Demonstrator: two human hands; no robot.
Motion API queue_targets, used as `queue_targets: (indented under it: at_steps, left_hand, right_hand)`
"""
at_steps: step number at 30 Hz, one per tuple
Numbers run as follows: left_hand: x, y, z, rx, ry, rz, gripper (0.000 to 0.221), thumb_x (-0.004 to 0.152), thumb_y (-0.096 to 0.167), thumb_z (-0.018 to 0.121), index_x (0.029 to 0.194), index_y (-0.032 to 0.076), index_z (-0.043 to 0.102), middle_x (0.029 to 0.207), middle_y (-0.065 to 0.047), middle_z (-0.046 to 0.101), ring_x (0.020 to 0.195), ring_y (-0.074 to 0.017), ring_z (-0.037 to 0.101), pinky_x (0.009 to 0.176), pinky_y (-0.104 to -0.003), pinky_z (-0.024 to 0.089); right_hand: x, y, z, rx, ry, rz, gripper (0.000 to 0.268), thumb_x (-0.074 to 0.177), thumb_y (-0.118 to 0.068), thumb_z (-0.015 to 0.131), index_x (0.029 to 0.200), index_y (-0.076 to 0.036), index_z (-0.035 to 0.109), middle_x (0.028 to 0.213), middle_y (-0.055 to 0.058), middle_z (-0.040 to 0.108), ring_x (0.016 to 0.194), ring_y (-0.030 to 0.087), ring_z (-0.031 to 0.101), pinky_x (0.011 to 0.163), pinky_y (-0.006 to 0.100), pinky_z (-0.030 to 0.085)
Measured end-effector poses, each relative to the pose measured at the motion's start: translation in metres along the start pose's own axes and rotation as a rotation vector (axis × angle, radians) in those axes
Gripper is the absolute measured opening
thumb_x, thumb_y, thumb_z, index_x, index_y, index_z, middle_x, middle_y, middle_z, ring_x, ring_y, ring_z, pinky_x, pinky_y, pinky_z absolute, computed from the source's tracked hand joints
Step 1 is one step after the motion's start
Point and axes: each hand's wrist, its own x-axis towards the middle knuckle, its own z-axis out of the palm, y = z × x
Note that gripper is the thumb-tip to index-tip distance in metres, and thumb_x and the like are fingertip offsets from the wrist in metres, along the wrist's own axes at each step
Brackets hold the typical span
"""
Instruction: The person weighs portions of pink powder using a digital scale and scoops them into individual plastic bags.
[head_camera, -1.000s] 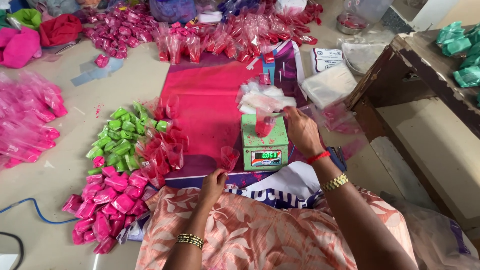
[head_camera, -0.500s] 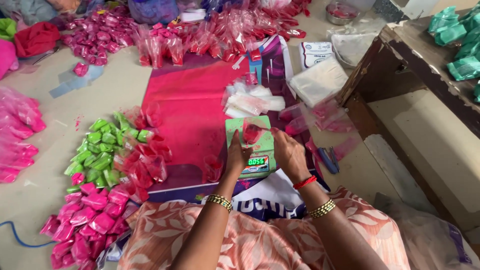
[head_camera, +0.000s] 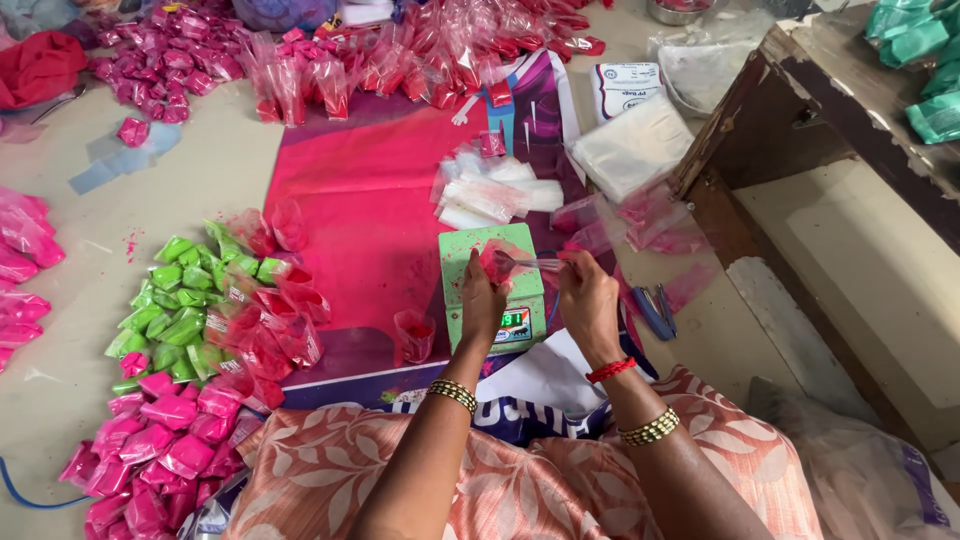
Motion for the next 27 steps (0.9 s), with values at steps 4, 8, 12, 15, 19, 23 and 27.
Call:
queue_targets:
  at_steps: [4,8,12,15,19,23,27]
  left_hand:
    - [0.001,0.016,-0.008,-0.043,-0.02,-0.037,0.085,0.083,0.002,0.076,0.152,-0.007,0.028,0.142,-0.034,0.049,0.127,-0.0488,0.055,0.106,-0.049,0.049]
    - [0.003,0.019,-0.007,0.021,-0.03,-0.091,0.078,0.085,0.005,0.075,0.149,-0.006,0.031,0.14,-0.033,0.05,0.124,-0.0492,0.056,0.102,-0.051,0.05]
    - [0.005,0.013,-0.005,0.04,0.001,-0.063,0.074,0.084,0.006,0.077,0.144,-0.007,0.035,0.135,-0.034,0.052,0.123,-0.0495,0.055,0.101,-0.051,0.049]
    - [0.008,0.013,-0.007,0.009,0.044,-0.079,0.076,0.084,0.007,0.078,0.145,-0.007,0.035,0.137,-0.033,0.052,0.122,-0.0484,0.057,0.1,-0.05,0.051]
    - [0.011,0.006,-0.004,-0.007,0.042,-0.06,0.078,0.082,0.005,0.079,0.145,-0.007,0.035,0.138,-0.033,0.052,0.124,-0.0476,0.058,0.103,-0.049,0.05]
    - [0.015,0.002,-0.004,0.002,0.028,-0.099,0.085,0.08,0.005,0.081,0.147,-0.01,0.03,0.141,-0.034,0.048,0.127,-0.0477,0.055,0.106,-0.047,0.049]
    - [0.012,0.013,-0.019,-0.023,-0.007,-0.135,0.091,0.078,0.007,0.082,0.148,-0.011,0.027,0.143,-0.034,0.047,0.127,-0.047,0.056,0.107,-0.045,0.05]
  right_hand:
    - [0.005,0.012,0.002,0.156,0.003,0.052,0.02,0.099,-0.006,0.062,0.114,0.004,0.069,0.088,0.011,0.077,0.084,0.017,0.078,0.068,0.028,0.058]
    - [0.012,0.028,0.008,0.494,-0.049,0.237,0.02,0.101,-0.006,0.058,0.113,0.008,0.065,0.096,0.015,0.075,0.089,0.022,0.079,0.077,0.03,0.064]
    - [0.016,0.032,0.004,0.633,-0.073,0.283,0.02,0.103,-0.006,0.055,0.112,0.012,0.061,0.098,0.018,0.074,0.091,0.025,0.079,0.079,0.033,0.064]
    - [0.017,0.029,-0.005,0.675,-0.068,0.311,0.021,0.103,-0.006,0.054,0.114,0.011,0.061,0.101,0.02,0.074,0.093,0.027,0.078,0.08,0.033,0.064]
    - [0.021,0.034,-0.01,0.744,-0.054,0.346,0.021,0.101,-0.005,0.055,0.114,0.011,0.059,0.105,0.02,0.072,0.095,0.029,0.078,0.081,0.034,0.065]
    - [0.024,0.037,-0.015,0.793,-0.035,0.333,0.021,0.101,-0.005,0.056,0.114,0.011,0.058,0.106,0.022,0.071,0.095,0.029,0.077,0.082,0.035,0.064]
    - [0.023,0.03,-0.021,0.805,-0.03,0.34,0.019,0.102,-0.005,0.057,0.114,0.009,0.059,0.105,0.022,0.071,0.095,0.028,0.077,0.083,0.035,0.063]
